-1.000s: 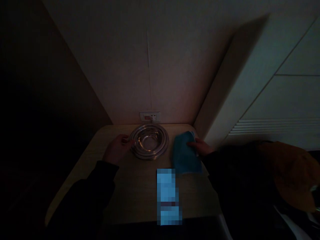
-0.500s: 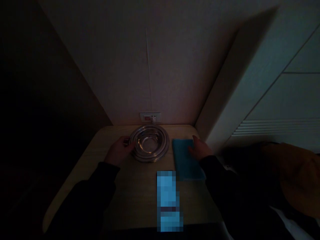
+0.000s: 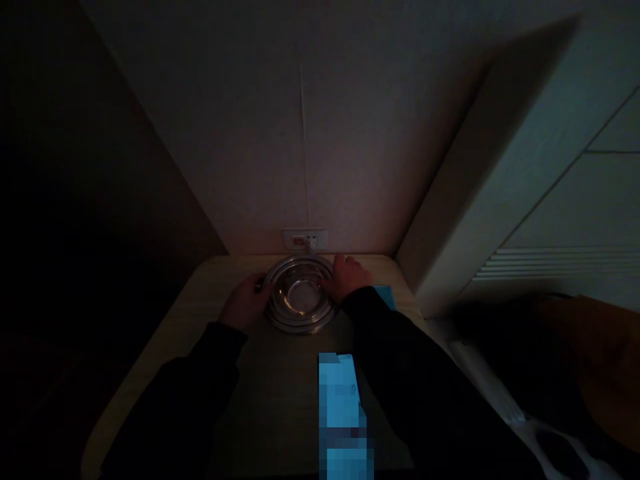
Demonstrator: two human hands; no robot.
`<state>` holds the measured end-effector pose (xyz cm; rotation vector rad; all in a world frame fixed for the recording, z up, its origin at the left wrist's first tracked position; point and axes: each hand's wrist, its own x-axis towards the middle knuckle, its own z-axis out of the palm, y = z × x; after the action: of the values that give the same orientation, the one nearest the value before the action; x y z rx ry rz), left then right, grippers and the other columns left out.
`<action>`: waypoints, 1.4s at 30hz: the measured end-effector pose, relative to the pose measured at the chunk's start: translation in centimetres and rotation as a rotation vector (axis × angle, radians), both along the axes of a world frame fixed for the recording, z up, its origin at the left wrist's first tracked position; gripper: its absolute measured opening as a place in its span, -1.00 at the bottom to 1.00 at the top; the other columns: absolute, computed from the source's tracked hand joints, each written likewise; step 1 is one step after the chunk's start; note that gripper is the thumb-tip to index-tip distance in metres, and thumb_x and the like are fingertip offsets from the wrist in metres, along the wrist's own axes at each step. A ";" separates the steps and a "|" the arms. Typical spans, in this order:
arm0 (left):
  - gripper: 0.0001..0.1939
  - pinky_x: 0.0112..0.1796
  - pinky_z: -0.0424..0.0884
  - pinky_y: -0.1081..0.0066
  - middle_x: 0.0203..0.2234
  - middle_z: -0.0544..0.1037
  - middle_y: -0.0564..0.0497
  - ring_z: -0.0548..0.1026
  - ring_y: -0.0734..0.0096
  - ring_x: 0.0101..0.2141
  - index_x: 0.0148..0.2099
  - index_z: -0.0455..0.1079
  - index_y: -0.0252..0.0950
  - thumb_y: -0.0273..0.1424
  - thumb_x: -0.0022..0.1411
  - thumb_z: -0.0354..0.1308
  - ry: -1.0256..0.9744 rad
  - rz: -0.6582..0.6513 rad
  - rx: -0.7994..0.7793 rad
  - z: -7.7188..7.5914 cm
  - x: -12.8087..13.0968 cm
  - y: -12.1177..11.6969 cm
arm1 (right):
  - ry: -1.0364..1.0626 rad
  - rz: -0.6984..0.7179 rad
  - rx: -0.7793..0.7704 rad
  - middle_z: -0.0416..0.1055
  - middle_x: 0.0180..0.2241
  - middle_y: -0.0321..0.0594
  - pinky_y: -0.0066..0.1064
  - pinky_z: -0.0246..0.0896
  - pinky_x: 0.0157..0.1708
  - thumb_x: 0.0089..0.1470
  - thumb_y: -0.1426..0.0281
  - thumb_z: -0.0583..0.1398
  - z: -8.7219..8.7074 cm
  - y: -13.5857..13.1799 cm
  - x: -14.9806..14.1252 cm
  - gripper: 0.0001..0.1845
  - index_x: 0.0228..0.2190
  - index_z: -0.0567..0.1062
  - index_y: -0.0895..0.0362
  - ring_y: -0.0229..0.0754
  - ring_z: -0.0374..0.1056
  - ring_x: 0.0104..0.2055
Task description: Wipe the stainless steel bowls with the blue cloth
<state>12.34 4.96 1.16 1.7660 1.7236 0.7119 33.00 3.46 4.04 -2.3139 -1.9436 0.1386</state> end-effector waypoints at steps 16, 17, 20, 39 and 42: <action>-0.71 -0.16 0.40 0.33 -0.25 0.60 -0.06 0.53 0.24 -0.20 -0.13 0.47 -0.29 -0.37 0.12 0.05 -0.272 0.030 -0.010 -1.9 -0.4 1.5 | -0.049 0.060 -0.024 0.40 -0.16 0.03 -0.32 0.19 -0.28 0.09 0.23 0.07 0.5 1.0 -0.6 -0.67 -0.19 0.41 0.18 0.01 0.36 -0.14; -0.71 -0.16 0.40 0.33 -0.26 0.61 -0.06 0.53 0.24 -0.21 -0.13 0.47 -0.29 -0.37 0.11 0.05 -0.277 0.030 -0.009 -1.9 -0.4 1.7 | -0.052 0.063 -0.022 0.40 -0.17 0.03 -0.32 0.19 -0.27 0.09 0.24 0.07 0.5 1.2 -0.7 -0.67 -0.19 0.41 0.19 0.01 0.36 -0.14; -0.72 -0.18 0.40 0.34 -0.28 0.61 -0.06 0.53 0.23 -0.23 -0.15 0.49 -0.30 -0.39 0.10 0.06 -0.289 0.030 -0.011 -2.2 -0.6 2.5 | -0.064 0.068 -0.020 0.41 -0.19 0.02 -0.34 0.19 -0.27 0.10 0.25 0.06 0.6 1.9 -0.9 -0.68 -0.20 0.43 0.19 -0.01 0.37 -0.16; -0.67 -0.13 0.37 0.31 -0.21 0.59 -0.11 0.52 0.24 -0.18 -0.09 0.45 -0.32 -0.34 0.10 0.10 -0.331 0.093 0.005 -2.6 -0.7 3.6 | 0.078 0.058 0.165 0.46 -0.21 -0.03 -0.35 0.17 -0.23 0.11 0.29 0.08 0.5 3.0 -0.9 -0.73 -0.23 0.47 0.16 -0.02 0.36 -0.13; -0.62 -0.11 0.36 0.25 -0.17 0.57 -0.19 0.51 0.19 -0.17 -0.06 0.42 -0.36 -0.30 0.08 0.12 -0.337 0.120 0.030 -2.4 -0.9 3.2 | 0.170 0.059 0.206 0.50 -0.28 -0.12 -0.39 0.18 -0.28 0.12 0.30 0.07 0.6 2.9 -0.9 -0.75 -0.24 0.47 0.13 -0.09 0.40 -0.23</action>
<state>11.48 8.12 -1.19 1.4697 1.6014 1.0279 32.08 6.34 4.65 -2.0462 -1.8500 0.1286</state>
